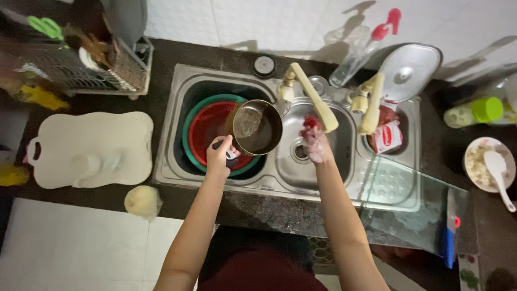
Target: The person fries sliced sausages in a pan on a portable gas stove, using chopsticks to turn them. After cooking, the person moves to the sink and washes the pan with a sponge under running water, then places the pan in a dish rack.
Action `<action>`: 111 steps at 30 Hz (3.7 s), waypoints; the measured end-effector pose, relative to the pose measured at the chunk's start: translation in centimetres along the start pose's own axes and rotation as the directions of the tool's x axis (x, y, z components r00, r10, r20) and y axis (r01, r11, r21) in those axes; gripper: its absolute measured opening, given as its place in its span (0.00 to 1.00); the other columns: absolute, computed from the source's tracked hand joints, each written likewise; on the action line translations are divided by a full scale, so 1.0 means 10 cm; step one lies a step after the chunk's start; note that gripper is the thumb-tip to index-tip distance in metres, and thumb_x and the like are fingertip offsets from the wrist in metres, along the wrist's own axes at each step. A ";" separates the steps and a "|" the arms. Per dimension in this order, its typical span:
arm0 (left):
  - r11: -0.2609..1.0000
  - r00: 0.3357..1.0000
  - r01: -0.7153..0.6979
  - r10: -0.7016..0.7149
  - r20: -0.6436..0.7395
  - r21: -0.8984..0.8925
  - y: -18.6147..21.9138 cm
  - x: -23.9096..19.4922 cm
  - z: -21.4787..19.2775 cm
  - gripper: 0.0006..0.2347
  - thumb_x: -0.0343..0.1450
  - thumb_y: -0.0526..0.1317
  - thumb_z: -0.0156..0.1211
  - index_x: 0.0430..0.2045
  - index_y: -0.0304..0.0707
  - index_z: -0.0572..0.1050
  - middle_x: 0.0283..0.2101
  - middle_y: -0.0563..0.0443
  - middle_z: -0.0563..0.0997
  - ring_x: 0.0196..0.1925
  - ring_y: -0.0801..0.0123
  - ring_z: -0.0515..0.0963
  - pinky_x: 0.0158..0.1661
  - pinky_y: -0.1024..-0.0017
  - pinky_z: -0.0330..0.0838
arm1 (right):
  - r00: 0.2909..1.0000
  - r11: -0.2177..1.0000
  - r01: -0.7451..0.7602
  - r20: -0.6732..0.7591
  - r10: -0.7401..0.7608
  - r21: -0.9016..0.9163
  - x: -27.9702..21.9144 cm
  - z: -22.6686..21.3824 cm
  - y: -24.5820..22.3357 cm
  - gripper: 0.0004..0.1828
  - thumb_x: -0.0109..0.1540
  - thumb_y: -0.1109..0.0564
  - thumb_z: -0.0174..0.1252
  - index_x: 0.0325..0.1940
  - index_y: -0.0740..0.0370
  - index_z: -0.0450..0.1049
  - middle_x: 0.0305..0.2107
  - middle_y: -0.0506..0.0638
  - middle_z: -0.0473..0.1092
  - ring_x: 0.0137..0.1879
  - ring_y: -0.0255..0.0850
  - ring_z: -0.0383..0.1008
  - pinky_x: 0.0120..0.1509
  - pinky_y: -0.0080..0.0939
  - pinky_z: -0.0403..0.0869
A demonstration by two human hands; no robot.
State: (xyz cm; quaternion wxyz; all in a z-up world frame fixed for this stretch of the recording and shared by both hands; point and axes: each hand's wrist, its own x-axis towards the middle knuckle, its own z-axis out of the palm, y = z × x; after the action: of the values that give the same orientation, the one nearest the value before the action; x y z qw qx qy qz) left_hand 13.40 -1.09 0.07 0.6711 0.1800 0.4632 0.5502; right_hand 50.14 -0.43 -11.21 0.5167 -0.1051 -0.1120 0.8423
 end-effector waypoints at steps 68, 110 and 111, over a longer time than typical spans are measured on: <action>0.522 0.961 -0.249 0.235 0.143 0.816 -2.36 0.89 0.97 0.18 0.77 0.45 0.56 0.51 0.23 0.72 0.46 0.34 0.80 0.45 0.53 0.79 0.42 0.66 0.72 | 0.877 0.983 0.151 -0.445 -0.181 -0.102 0.18 0.35 -0.04 0.09 0.65 0.57 0.51 0.31 0.62 0.67 0.16 0.48 0.57 0.19 0.38 0.56 0.23 0.38 0.63; 0.894 0.873 0.445 -0.420 -0.248 0.053 -1.47 0.13 1.26 0.15 0.70 0.48 0.62 0.43 0.36 0.75 0.36 0.49 0.80 0.35 0.63 0.81 0.34 0.59 0.76 | 0.661 0.890 0.441 -0.629 -0.410 -0.116 0.61 -0.28 -0.07 0.11 0.62 0.53 0.47 0.41 0.56 0.73 0.32 0.50 0.75 0.39 0.44 0.76 0.45 0.48 0.77; 0.910 0.896 0.407 -0.382 -0.227 0.074 -1.49 0.11 1.26 0.15 0.71 0.47 0.63 0.43 0.35 0.76 0.35 0.49 0.78 0.35 0.63 0.80 0.34 0.60 0.76 | 0.618 0.842 0.523 -0.623 -0.479 -0.129 0.66 -0.27 -0.03 0.12 0.64 0.53 0.47 0.43 0.59 0.73 0.35 0.50 0.75 0.42 0.44 0.76 0.48 0.45 0.77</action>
State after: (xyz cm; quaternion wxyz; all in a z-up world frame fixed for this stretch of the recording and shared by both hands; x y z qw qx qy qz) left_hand 32.17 -1.64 -5.24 0.7049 0.0637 0.5896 0.3892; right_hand 48.28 5.83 -14.09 0.7405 -0.3295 0.0714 0.5814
